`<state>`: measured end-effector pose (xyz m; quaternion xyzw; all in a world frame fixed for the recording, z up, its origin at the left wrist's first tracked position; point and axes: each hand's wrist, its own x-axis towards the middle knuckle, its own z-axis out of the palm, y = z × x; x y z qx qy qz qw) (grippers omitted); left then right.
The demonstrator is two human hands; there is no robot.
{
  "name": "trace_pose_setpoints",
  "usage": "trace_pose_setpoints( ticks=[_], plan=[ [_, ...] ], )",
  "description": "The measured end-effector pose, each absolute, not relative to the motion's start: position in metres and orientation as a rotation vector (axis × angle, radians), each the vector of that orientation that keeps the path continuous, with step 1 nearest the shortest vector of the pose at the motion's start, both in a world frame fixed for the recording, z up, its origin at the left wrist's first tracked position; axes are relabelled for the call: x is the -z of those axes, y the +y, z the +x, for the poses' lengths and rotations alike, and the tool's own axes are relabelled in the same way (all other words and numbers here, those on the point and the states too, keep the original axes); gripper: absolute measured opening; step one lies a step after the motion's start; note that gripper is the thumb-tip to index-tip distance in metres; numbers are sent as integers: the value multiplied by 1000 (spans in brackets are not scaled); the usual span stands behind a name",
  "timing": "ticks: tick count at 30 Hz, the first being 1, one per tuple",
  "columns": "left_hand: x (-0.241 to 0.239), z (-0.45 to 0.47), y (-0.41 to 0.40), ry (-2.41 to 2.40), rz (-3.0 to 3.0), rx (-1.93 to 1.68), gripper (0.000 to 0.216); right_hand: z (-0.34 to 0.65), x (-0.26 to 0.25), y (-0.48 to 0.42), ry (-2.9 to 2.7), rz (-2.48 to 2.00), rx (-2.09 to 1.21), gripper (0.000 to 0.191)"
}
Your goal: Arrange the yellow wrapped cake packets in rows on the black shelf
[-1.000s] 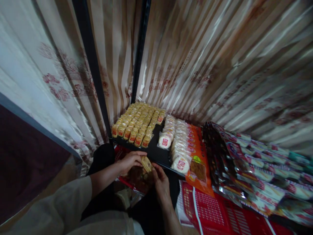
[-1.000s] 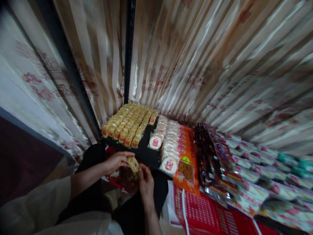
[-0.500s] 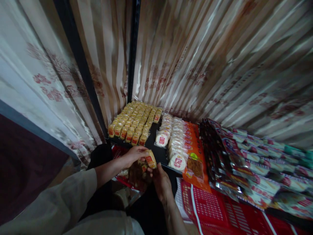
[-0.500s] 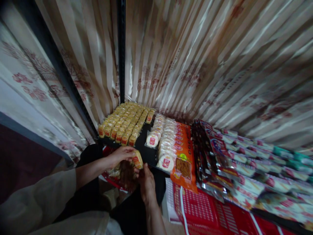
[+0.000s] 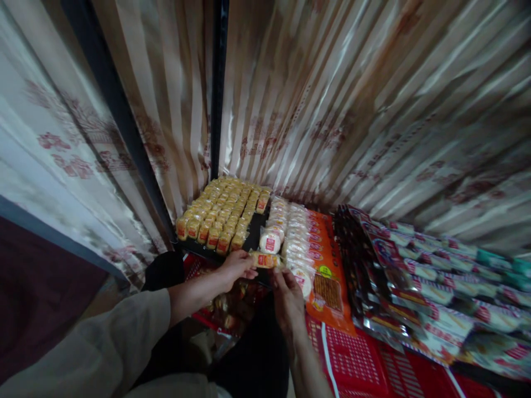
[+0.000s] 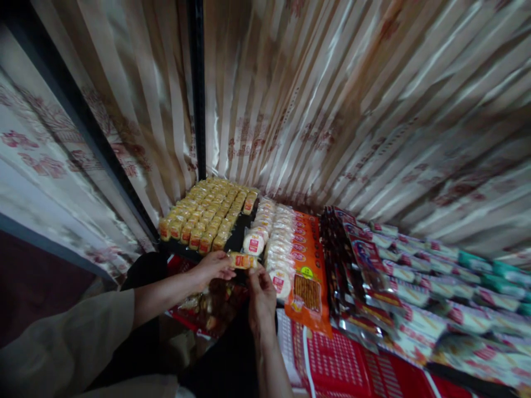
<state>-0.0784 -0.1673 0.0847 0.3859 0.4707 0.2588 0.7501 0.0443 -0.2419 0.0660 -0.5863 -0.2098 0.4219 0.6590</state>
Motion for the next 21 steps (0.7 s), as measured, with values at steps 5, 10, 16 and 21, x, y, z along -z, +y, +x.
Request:
trace_pose_setpoints(
  ticks=[5,10,16,21],
  plan=[
    [-89,-52,-164,1017,662,-719,10,73,-88,-203,-702,-1438,-886,38],
    [-95,-20,-138,985,518,-856,7,98,-97,-155,-865,-1372,-932,35],
    [-96,14,-113,1084,326,-853,11,125,-99,-93,-923,-1452,-794,45],
    [-93,25,-103,1127,329,-846,18,136,-90,-50,-1105,-1609,-633,40]
  ],
)
